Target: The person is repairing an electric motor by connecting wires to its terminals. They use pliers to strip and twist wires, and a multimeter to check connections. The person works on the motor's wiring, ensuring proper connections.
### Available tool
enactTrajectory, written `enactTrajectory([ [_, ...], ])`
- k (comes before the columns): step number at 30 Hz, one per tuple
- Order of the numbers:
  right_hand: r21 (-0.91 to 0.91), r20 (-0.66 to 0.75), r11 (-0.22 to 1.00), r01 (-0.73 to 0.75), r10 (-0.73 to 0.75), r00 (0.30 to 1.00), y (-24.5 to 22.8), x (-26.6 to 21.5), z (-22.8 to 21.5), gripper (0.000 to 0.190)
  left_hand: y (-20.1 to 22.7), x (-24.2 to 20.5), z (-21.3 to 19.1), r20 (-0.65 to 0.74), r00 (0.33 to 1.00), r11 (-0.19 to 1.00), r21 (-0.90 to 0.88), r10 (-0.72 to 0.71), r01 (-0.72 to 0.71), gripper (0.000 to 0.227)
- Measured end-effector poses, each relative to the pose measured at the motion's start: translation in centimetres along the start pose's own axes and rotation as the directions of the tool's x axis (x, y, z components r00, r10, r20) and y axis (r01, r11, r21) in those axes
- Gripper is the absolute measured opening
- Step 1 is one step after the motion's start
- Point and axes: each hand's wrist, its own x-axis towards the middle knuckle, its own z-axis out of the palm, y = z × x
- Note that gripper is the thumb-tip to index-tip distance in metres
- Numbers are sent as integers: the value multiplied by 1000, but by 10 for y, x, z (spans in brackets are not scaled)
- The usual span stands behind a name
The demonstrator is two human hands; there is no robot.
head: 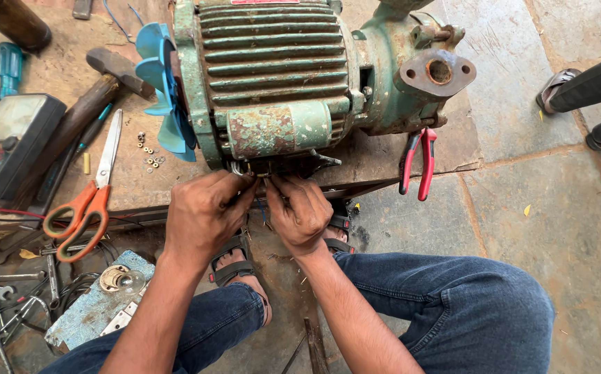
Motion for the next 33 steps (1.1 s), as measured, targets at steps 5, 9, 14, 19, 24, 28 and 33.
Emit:
enactTrajectory([
  [5, -2, -7, 1000, 19, -19, 1000, 4, 0, 2, 16, -4, 0, 4, -37, 999, 1000, -5, 25, -25, 11],
  [9, 41, 22, 999, -15, 15, 1000, 6, 0, 0, 17, 0, -4, 12, -132, 991, 999, 42, -14, 20, 16],
  [14, 52, 24, 999, -4, 2, 1000, 8, 2, -1, 17, 2, -6, 15, -174, 978, 993, 13, -115, 120, 16],
  [19, 111, 37, 993, -33, 29, 999, 13, 6, -3, 17, 4, -2, 15, -177, 970, 986, -23, -164, 163, 15],
  [24, 249, 147, 941, -230, 198, 969, 10, 10, -9, 15, -5, 5, -2, 27, 957, 945, -158, -287, 288, 12],
  [28, 255, 214, 925, -283, 231, 949, 11, 18, -14, 13, -4, 5, -11, -96, 990, 993, -69, -101, 94, 14],
  [33, 249, 338, 893, -375, 282, 898, 15, 23, -20, 12, -4, 2, -11, -107, 992, 996, -65, -74, 67, 12],
])
